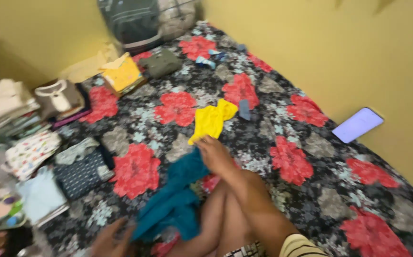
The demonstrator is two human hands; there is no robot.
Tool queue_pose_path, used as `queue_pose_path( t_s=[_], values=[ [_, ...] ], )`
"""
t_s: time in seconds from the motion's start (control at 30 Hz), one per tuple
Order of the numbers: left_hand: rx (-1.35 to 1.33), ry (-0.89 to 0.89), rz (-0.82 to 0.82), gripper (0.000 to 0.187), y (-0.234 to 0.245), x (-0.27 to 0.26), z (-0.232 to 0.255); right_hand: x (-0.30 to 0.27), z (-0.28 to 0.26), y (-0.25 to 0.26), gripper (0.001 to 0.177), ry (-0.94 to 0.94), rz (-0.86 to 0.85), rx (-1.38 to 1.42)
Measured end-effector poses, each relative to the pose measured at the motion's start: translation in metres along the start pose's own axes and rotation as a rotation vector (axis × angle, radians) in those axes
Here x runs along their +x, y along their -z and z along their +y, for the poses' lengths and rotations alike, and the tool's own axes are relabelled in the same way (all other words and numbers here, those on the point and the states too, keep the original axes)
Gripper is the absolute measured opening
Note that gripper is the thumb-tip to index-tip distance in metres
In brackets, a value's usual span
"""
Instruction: Folding various baby clothing items on a mattress placed on the floor.
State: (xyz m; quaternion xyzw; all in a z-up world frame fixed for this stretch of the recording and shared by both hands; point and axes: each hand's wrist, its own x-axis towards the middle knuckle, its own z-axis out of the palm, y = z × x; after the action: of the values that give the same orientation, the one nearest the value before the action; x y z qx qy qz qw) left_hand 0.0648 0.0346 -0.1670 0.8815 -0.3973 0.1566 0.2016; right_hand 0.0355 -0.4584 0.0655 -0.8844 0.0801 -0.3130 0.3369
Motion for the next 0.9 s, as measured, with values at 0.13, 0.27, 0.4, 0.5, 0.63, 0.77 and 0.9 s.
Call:
queue_pose_path(
  t_s=[0.13, 0.27, 0.4, 0.5, 0.63, 0.77, 0.9],
  values=[
    [0.078, 0.164, -0.124, 0.062, 0.058, 0.069, 0.096, -0.023, 0.030, -0.027, 0.045, -0.078, -0.604, -0.464],
    [-0.099, 0.703, 0.034, 0.052, 0.019, 0.049, 0.103, -0.030, -0.012, -0.044, 0.041, 0.026, -0.480, -0.057],
    [-0.563, 1.110, -0.626, 0.071, -0.004, 0.052, 0.091, -0.035, -0.064, -0.063, 0.036, 0.044, -0.754, 0.120],
    [-1.123, 1.454, -0.583, 0.051, 0.000, 0.073, 0.113, -0.040, -0.061, -0.082, 0.049, 0.300, -0.711, -0.086],
    [-1.352, 1.290, 0.218, 0.030, 0.020, 0.103, 0.113, -0.035, -0.020, -0.092, 0.037, 0.218, -0.656, -0.141],
    [-1.489, 1.165, 0.664, 0.037, 0.135, 0.193, 0.130, 0.008, -0.071, -0.035, 0.022, 0.184, -0.446, 0.192],
    [-1.268, 0.900, 0.766, 0.039, 0.194, 0.221, 0.126, 0.041, -0.122, 0.023, 0.015, 0.280, -0.178, 0.222]
  ],
)
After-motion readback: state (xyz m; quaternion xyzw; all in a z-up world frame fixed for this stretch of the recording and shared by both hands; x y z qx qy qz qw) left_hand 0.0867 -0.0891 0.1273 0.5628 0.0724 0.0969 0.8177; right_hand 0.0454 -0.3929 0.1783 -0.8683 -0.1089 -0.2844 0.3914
